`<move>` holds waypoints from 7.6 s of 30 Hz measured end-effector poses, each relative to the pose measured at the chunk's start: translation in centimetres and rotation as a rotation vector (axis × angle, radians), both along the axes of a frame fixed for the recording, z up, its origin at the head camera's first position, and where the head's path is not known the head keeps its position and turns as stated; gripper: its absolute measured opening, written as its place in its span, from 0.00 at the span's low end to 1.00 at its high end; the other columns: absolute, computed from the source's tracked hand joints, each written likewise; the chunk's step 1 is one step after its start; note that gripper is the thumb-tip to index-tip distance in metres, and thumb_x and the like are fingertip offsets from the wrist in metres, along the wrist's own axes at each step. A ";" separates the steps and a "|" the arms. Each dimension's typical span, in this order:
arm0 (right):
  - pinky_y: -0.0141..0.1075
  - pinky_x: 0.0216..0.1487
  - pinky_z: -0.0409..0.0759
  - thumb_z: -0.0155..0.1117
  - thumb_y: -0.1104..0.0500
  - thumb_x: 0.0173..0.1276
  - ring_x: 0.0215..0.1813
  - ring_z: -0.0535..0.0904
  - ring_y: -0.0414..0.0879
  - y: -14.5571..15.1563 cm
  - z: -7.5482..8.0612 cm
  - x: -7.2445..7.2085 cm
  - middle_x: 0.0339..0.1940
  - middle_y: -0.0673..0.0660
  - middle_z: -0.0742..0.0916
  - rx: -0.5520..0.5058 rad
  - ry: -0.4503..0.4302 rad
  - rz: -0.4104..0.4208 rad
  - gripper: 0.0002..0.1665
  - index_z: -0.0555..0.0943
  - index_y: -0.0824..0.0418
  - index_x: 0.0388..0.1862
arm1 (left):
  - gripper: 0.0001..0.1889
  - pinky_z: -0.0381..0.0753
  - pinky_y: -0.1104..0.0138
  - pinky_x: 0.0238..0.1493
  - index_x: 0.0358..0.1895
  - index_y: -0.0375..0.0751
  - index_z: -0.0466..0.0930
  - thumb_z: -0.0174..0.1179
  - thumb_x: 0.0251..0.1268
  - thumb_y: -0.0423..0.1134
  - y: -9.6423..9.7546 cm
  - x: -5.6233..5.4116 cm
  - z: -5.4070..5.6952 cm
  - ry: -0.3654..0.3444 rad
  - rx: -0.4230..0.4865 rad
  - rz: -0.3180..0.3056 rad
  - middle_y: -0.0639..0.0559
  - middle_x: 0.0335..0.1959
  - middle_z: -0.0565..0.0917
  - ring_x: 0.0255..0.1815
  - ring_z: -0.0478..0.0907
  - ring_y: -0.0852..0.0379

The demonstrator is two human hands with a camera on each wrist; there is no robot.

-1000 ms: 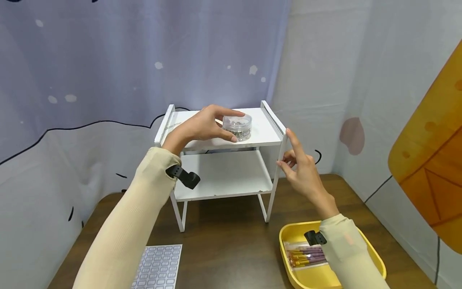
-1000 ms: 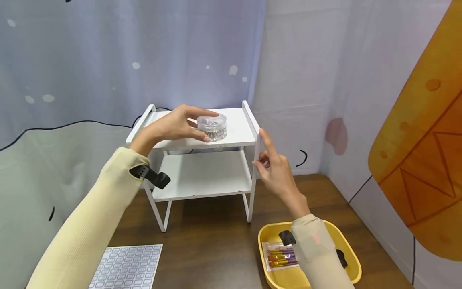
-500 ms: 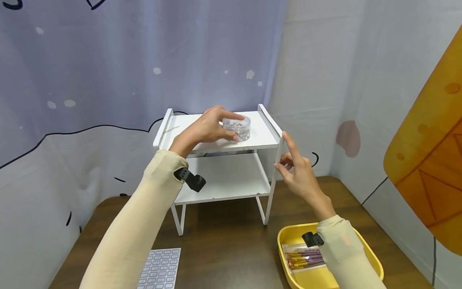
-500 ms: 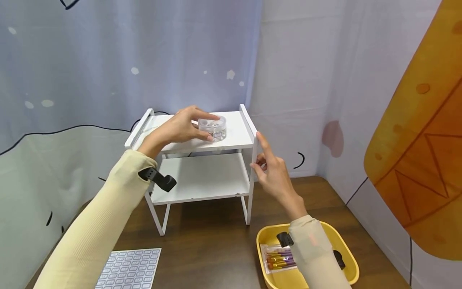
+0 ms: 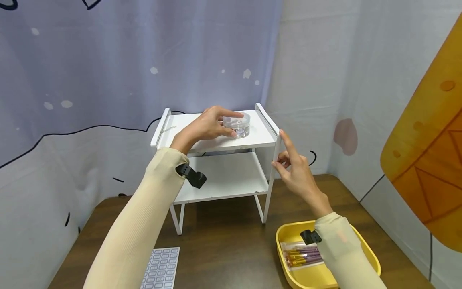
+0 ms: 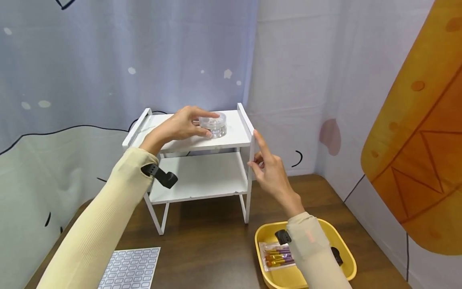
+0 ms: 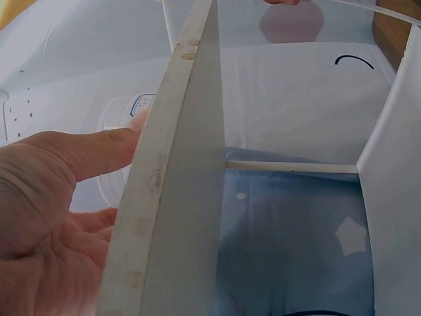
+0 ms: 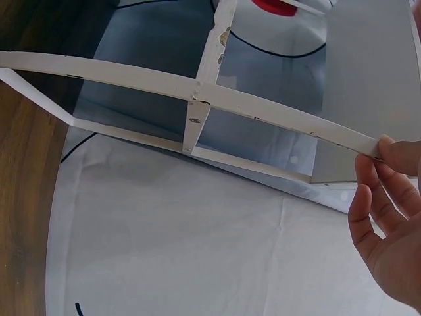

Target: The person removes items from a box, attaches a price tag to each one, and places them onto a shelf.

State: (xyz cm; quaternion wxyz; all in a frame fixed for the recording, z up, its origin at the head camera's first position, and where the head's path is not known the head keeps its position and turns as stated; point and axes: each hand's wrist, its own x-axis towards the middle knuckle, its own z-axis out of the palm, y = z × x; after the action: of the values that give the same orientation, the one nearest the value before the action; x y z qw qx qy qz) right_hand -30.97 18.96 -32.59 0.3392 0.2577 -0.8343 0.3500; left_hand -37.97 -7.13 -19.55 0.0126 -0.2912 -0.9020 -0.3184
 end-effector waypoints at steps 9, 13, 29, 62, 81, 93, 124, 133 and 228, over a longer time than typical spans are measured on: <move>0.34 0.33 0.80 0.70 0.75 0.60 0.28 0.79 0.47 -0.1 0.1 -0.3 0.28 0.59 0.87 -0.010 0.010 0.009 0.53 0.56 0.55 0.80 | 0.31 0.72 0.63 0.49 0.67 0.50 0.77 0.72 0.58 0.34 -0.1 -0.3 0.1 0.008 0.007 -0.030 0.43 0.67 0.76 0.51 0.71 0.51; 0.34 0.33 0.81 0.70 0.75 0.59 0.27 0.79 0.47 -0.1 0.1 -0.3 0.27 0.59 0.87 -0.015 0.016 0.013 0.53 0.56 0.56 0.80 | 0.31 0.70 0.63 0.45 0.67 0.49 0.77 0.72 0.58 0.34 -0.1 -0.3 0.0 0.014 0.004 -0.038 0.40 0.67 0.76 0.50 0.69 0.50; 0.33 0.33 0.80 0.70 0.75 0.60 0.27 0.78 0.47 -0.2 0.2 -0.3 0.27 0.59 0.87 -0.015 0.006 0.013 0.54 0.55 0.55 0.80 | 0.40 0.65 0.60 0.75 0.74 0.50 0.68 0.73 0.57 0.33 -1.2 1.3 1.4 0.074 0.144 -0.077 0.48 0.77 0.64 0.78 0.60 0.49; 0.18 0.36 0.74 0.68 0.72 0.63 0.34 0.77 0.29 8.5 -1.2 4.6 0.36 0.57 0.89 0.084 -0.021 -0.146 0.40 0.70 0.55 0.74 | 0.30 0.75 0.61 0.66 0.63 0.39 0.79 0.74 0.54 0.33 2.3 13.7 -10.3 0.289 0.469 -0.426 0.46 0.62 0.79 0.64 0.75 0.52; 0.25 0.32 0.75 0.69 0.64 0.66 0.39 0.75 0.24 22.5 -9.6 11.5 0.43 0.29 0.79 0.142 -0.388 -0.248 0.33 0.74 0.60 0.70 | 0.29 0.76 0.75 0.56 0.66 0.49 0.78 0.73 0.58 0.38 11.3 13.0 -22.0 -0.027 0.153 -0.492 0.51 0.58 0.81 0.57 0.78 0.61; 0.34 0.34 0.84 0.65 0.64 0.70 0.41 0.82 0.29 25.3 -14.9 13.5 0.46 0.57 0.88 0.051 -0.735 -0.070 0.33 0.67 0.74 0.70 | 0.30 0.76 0.76 0.55 0.67 0.50 0.77 0.71 0.60 0.45 15.5 11.9 -24.5 -0.009 -0.004 -0.537 0.53 0.59 0.82 0.58 0.77 0.62; 0.31 0.38 0.85 0.64 0.64 0.70 0.45 0.80 0.24 24.6 -15.0 13.7 0.53 0.33 0.83 -0.012 -0.742 -0.082 0.31 0.69 0.80 0.66 | 0.37 0.75 0.76 0.23 0.66 0.71 0.75 0.74 0.54 0.34 21.8 11.5 -27.1 -0.217 -0.404 -0.349 0.68 0.65 0.77 0.28 0.75 0.67; 0.32 0.37 0.85 0.63 0.66 0.70 0.45 0.82 0.26 24.5 -14.9 13.4 0.50 0.46 0.88 -0.005 -0.734 -0.055 0.30 0.68 0.82 0.65 | 0.38 0.66 0.75 0.16 0.65 0.69 0.77 0.70 0.53 0.25 21.8 11.1 -27.3 -0.238 -0.357 -0.349 0.67 0.66 0.77 0.30 0.71 0.66; 0.29 0.39 0.85 0.63 0.65 0.71 0.44 0.81 0.24 24.4 -14.8 13.7 0.48 0.21 0.79 -0.029 -0.795 -0.088 0.31 0.68 0.83 0.65 | 0.28 0.77 0.75 0.32 0.61 0.30 0.79 0.57 0.53 0.14 -4.4 8.9 -30.4 -0.624 0.193 -0.504 0.34 0.33 0.84 0.29 0.76 0.65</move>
State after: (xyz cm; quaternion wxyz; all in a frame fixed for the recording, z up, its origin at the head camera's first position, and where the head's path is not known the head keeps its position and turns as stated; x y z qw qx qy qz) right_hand -17.25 43.33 -47.44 0.0083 0.0616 -0.9058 0.4191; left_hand -29.05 -11.49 -49.98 -0.3125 -0.3902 -0.7290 -0.4676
